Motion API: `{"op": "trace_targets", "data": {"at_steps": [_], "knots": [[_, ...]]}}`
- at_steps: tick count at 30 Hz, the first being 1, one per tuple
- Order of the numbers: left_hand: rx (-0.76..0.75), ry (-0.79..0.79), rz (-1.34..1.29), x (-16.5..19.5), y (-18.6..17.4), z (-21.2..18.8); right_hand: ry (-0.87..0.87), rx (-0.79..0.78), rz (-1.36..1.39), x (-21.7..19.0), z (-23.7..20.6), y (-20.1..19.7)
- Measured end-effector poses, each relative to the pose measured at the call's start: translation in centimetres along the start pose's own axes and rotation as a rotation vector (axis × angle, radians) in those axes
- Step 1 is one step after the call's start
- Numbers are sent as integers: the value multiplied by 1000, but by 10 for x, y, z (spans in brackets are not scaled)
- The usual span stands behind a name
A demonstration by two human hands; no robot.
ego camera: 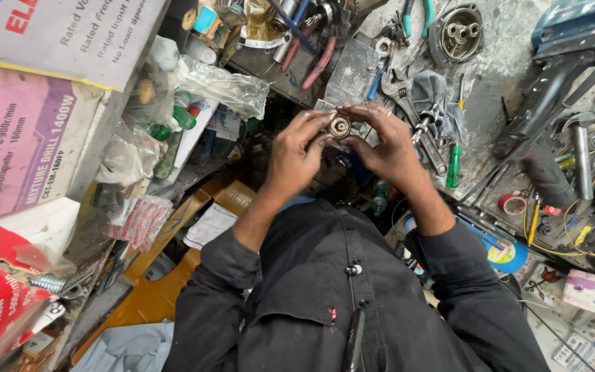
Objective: The person picks up small metal gears and bearing-like components from a cluttered workbench and fits them together by hand, pressing and rotating the parts to seat them. They occasionally use a wrench on the bench and place assembled parts back on the work surface.
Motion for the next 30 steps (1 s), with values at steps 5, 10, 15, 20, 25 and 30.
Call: {"op": "trace_targets", "data": {"at_steps": [5, 10, 15, 20, 25, 30], "knots": [[-209, -17, -69, -6, -3, 16, 103, 210, -26, 11, -22, 11], [-202, 89, -82, 6, -5, 15, 135, 274, 79, 9, -36, 24], [-80, 12, -125, 6, -2, 9, 206, 285, 147, 10, -45, 20], [-69, -26, -115, 1, 0, 8, 152, 253, 316, 8, -47, 24], [-79, 45, -79, 7, 1, 7, 226, 295, 220, 12, -57, 20], [-80, 27, -67, 9, 4, 7, 184, 278, 273, 15, -57, 21]]}}
Point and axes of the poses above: each hand's wrist, its own z-axis towards the middle knuckle, its own y-axis out of the palm, x = y × z, the point moved 6 cm from there along z, towards the middle knuckle, and after that the axes turned 2 degrees about x, right-handed, at the moved point
